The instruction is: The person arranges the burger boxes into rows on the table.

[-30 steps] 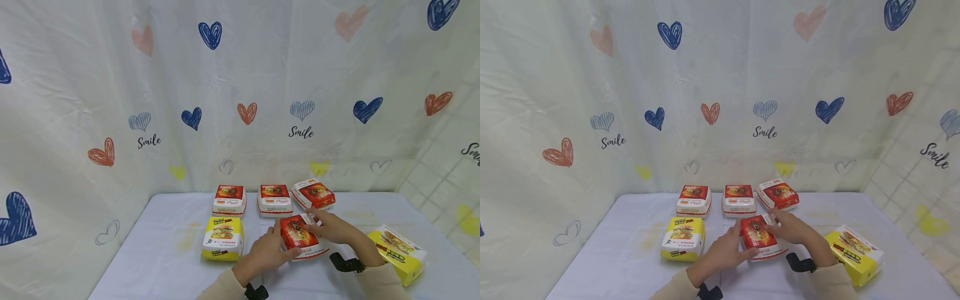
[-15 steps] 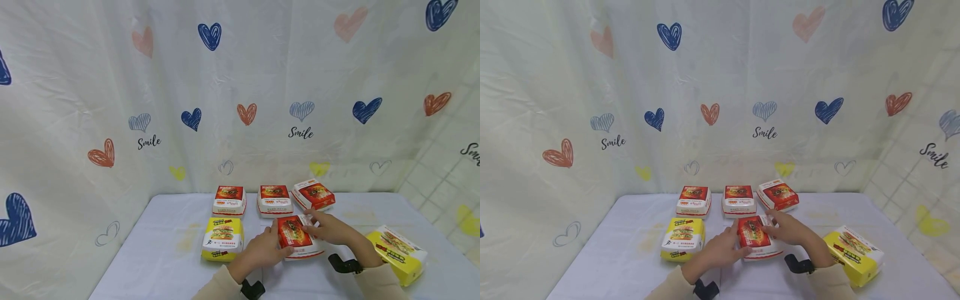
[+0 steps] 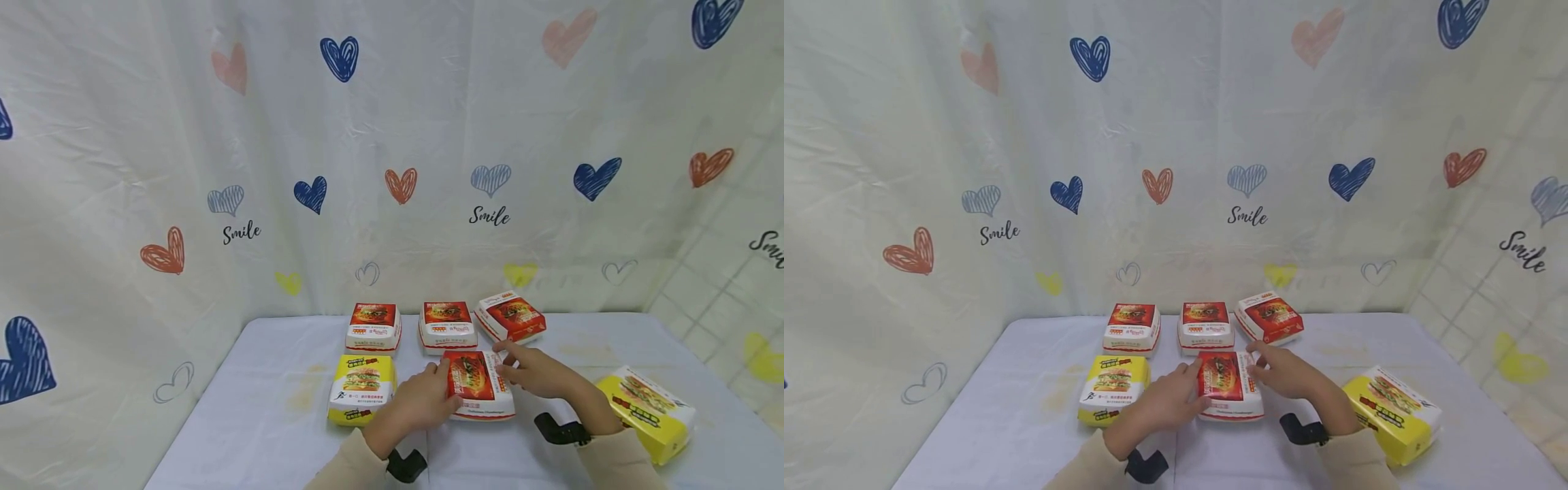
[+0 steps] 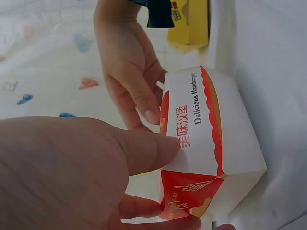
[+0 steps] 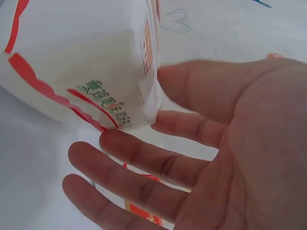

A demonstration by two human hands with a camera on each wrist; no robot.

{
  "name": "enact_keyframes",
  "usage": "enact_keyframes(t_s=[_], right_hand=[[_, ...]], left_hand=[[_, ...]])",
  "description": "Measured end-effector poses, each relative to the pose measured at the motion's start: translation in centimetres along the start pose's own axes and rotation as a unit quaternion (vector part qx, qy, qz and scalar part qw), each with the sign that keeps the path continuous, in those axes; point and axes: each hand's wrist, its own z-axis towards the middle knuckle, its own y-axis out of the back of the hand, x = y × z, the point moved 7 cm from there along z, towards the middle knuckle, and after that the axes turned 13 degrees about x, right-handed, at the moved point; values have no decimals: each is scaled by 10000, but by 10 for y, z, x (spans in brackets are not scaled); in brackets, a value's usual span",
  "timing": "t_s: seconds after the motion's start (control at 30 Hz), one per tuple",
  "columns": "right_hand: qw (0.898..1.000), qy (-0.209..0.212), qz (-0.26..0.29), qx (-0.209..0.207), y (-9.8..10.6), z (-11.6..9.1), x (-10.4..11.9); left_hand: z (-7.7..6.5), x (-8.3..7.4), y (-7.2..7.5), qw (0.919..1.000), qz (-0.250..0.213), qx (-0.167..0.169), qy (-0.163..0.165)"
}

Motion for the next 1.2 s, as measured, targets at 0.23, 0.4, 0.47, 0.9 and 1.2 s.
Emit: enact_keyframes(t_s=[0.23, 0.4, 0.47, 0.9, 1.2], right_hand=[[9999, -31, -134, -82, 1, 1, -1], [9997, -11, -197, -134, 2, 1, -2], [9996, 48, -228, -159, 2, 1, -1], [9994, 131, -256, -201, 3, 0, 1], [9993, 206, -285, -131, 3, 2, -4]], left_hand=[[-4, -1, 5, 9999, 83, -50, -95], [-5, -1, 8, 9996, 114, -149, -222], [-6, -2, 8, 9995, 113, -165, -254], [-8, -1, 10, 9997, 132, -123, -160], [-13, -3, 14, 9990, 253, -251, -272]])
